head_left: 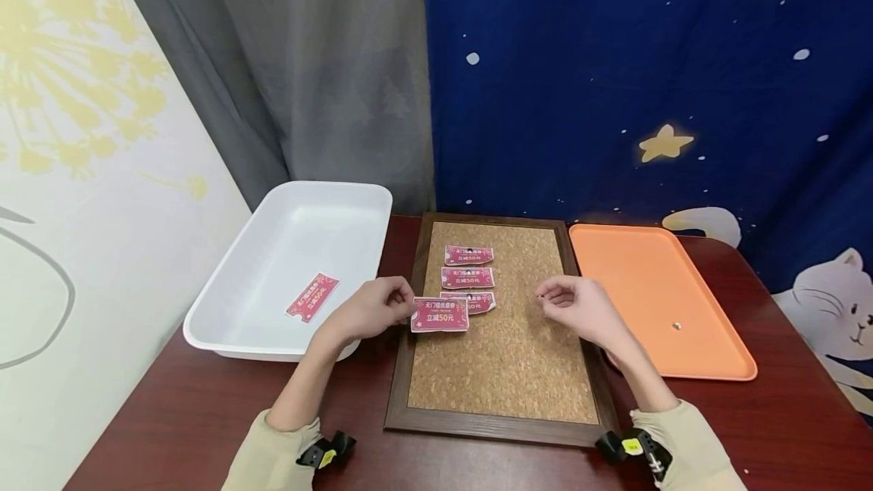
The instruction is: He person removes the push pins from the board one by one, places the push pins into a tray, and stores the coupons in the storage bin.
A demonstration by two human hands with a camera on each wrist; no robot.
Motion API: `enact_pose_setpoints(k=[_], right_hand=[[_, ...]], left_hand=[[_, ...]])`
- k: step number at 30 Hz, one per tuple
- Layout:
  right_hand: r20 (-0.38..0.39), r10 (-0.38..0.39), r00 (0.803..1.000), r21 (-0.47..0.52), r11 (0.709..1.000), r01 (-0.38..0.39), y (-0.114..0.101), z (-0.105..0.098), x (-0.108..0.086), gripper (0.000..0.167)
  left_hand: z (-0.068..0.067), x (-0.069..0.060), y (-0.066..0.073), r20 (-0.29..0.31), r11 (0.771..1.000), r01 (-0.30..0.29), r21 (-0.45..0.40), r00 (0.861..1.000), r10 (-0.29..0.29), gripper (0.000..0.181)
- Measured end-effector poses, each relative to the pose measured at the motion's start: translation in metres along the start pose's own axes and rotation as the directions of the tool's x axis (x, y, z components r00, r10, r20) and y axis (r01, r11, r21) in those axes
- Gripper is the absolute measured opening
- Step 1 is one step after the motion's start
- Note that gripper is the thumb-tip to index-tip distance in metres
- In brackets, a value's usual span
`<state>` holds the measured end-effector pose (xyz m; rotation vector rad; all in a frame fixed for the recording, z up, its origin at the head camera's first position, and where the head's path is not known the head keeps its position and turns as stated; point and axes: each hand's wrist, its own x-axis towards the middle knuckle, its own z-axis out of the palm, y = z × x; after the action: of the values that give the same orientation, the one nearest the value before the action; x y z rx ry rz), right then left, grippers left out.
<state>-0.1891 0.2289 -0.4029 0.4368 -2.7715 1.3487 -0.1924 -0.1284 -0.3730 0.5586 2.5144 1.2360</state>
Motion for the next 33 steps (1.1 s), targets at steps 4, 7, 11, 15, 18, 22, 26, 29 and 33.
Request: enact_pose_setpoints(k=[4,7,11,15,18,22,26,29,33], right_hand=[[-0.036,0.024,0.999,-0.013,1.000,-0.024,0.007,-0.010,-0.006,0.011],[-0.059,0.034,0.998,-0.014,0.999,-0.035,0.013,-0.019,-0.011,0.013],[-0.084,0.051,0.995,0.006,0.999,-0.051,0.021,-0.033,-0.018,0.016],[-0.122,0.054,0.991,0.003,0.999,-0.054,0.030,-0.047,-0.028,0.018],[-0.162,0.052,0.985,-0.008,0.999,-0.054,0.039,-0.058,-0.035,0.020],[-0.199,0.065,0.978,0.027,0.998,-0.060,0.052,-0.072,-0.044,0.022],[-0.223,0.072,0.972,0.078,0.995,-0.056,0.065,-0.084,-0.052,0.024],[-0.246,0.090,0.965,0.086,0.994,-0.071,0.073,-0.093,-0.059,0.026],[-0.290,0.148,0.946,0.062,0.989,-0.135,0.081,-0.103,-0.068,0.029]], left_hand=[[-0.005,-0.002,-0.002,-0.030,1.000,0.014,-0.012,0.999,-0.014,0.009],[-0.008,-0.003,-0.004,-0.057,1.000,0.007,-0.014,0.998,-0.007,0.008],[-0.014,-0.006,-0.007,-0.102,1.000,-0.010,-0.017,0.995,0.008,0.007],[-0.020,-0.009,-0.010,-0.140,0.999,-0.004,-0.046,0.990,-0.003,0.006],[-0.026,-0.012,-0.013,-0.171,0.998,0.013,-0.061,0.985,-0.024,0.008],[-0.034,-0.016,-0.020,-0.215,0.999,0.023,-0.046,0.976,-0.033,0.011],[-0.041,-0.021,-0.029,-0.251,0.998,0.041,-0.047,0.967,-0.051,0.013],[-0.045,-0.024,-0.035,-0.267,0.996,0.060,-0.061,0.961,-0.074,0.016],[-0.051,-0.029,-0.043,-0.283,0.994,0.081,-0.078,0.954,-0.100,0.017]])
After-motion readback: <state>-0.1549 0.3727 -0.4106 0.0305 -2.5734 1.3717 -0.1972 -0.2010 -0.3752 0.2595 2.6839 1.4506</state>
